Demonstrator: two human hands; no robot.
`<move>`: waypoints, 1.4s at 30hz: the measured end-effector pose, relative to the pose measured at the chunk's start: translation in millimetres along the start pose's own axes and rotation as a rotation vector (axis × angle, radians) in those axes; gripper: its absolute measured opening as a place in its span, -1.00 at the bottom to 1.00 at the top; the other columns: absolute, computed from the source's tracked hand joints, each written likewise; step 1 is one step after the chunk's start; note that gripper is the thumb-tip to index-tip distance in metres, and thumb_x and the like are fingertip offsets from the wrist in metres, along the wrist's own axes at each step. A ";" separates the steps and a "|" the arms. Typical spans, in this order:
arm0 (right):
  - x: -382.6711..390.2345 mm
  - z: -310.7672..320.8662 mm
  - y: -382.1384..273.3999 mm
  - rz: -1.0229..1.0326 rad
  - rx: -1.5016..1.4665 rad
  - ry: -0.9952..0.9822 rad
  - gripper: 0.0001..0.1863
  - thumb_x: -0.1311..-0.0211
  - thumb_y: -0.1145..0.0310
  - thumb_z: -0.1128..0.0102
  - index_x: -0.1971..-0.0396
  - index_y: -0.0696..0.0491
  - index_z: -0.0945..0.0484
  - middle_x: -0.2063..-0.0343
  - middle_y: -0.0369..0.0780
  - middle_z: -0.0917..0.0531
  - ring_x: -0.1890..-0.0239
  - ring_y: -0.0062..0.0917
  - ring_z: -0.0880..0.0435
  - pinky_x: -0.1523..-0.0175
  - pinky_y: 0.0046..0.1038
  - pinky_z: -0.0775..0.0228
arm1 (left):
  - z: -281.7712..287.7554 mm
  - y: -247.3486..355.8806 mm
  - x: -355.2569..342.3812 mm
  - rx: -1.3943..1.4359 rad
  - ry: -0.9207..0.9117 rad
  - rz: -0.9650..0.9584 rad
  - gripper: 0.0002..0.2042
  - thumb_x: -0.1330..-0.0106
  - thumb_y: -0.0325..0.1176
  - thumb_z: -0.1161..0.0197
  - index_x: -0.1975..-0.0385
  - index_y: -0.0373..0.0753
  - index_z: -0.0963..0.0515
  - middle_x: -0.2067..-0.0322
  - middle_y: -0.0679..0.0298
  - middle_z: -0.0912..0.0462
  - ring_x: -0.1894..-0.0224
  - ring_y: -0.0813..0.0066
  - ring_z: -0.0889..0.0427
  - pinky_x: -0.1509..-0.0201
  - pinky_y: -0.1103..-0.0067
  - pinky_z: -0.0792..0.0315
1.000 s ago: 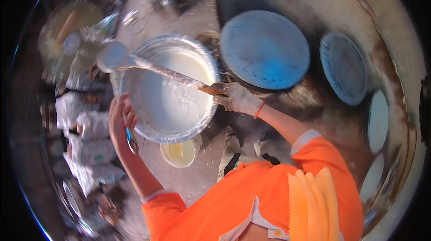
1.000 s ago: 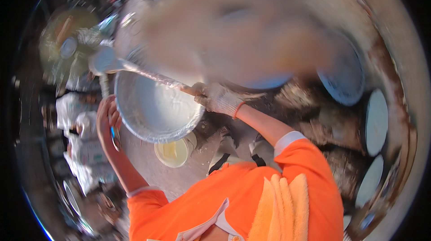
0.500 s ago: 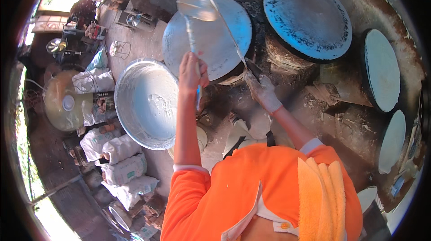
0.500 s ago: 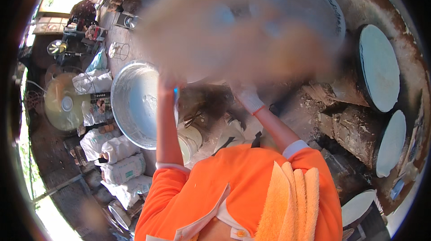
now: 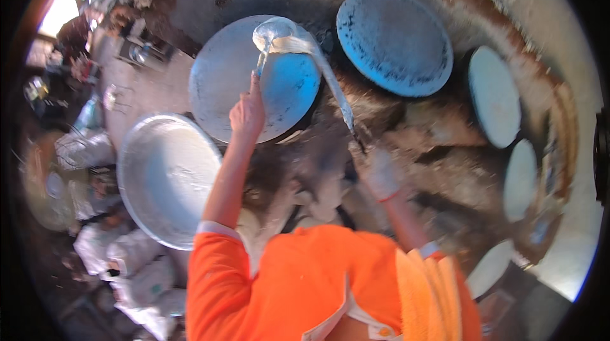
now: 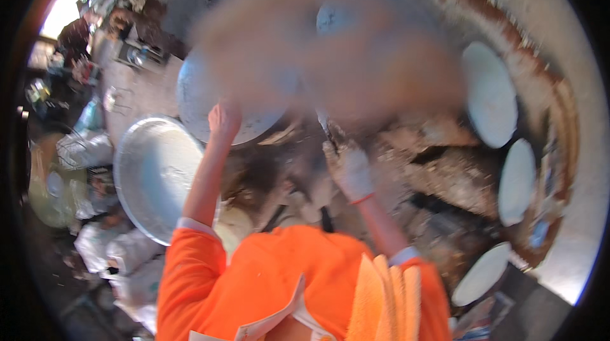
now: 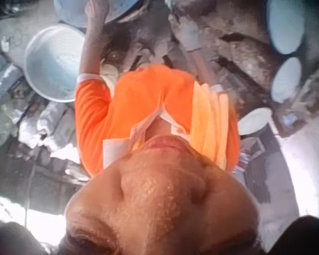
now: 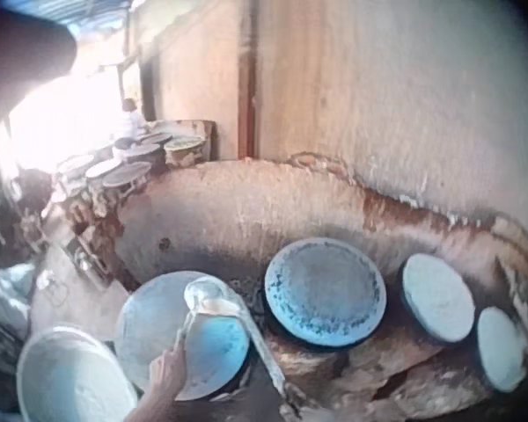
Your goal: The person scoops batter from a large bowl and pours it onto hot circular pans. They use a ladle to spread the batter into thin, round crepes. The person flips the crepes with a spatula and removes the cooked ones to a stack.
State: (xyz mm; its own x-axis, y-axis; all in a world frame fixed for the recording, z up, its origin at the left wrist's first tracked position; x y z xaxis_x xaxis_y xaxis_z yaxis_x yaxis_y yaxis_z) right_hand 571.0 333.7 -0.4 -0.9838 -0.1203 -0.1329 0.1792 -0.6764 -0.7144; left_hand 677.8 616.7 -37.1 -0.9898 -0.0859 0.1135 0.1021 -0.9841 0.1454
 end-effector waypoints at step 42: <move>-167.2 -85.9 -68.7 0.041 0.397 -0.623 -0.53 -0.21 0.17 0.14 -0.14 -0.18 -0.12 0.33 -0.02 -0.56 0.24 -0.06 -0.54 0.18 -0.07 -0.37 | 31.3 -36.9 89.0 0.423 0.209 0.376 -0.52 -0.25 -0.37 0.06 -0.21 -0.12 -0.16 0.39 -0.10 -0.55 0.39 -0.03 -0.54 0.31 0.25 -0.39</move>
State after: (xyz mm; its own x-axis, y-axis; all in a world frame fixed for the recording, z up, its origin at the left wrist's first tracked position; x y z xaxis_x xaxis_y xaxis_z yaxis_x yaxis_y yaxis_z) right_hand 723.5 462.7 11.9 -0.8173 -0.4618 0.3447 0.3176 -0.8601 -0.3993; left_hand 589.0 650.2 -1.6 -0.8723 -0.4869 0.0439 0.4371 -0.7365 0.5162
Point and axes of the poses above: each hand's wrist, its own x-axis away from the middle knuckle, its own z-axis out of the back of the hand, y = z × x, the point moved 3 cm from there along -x, towards the middle knuckle
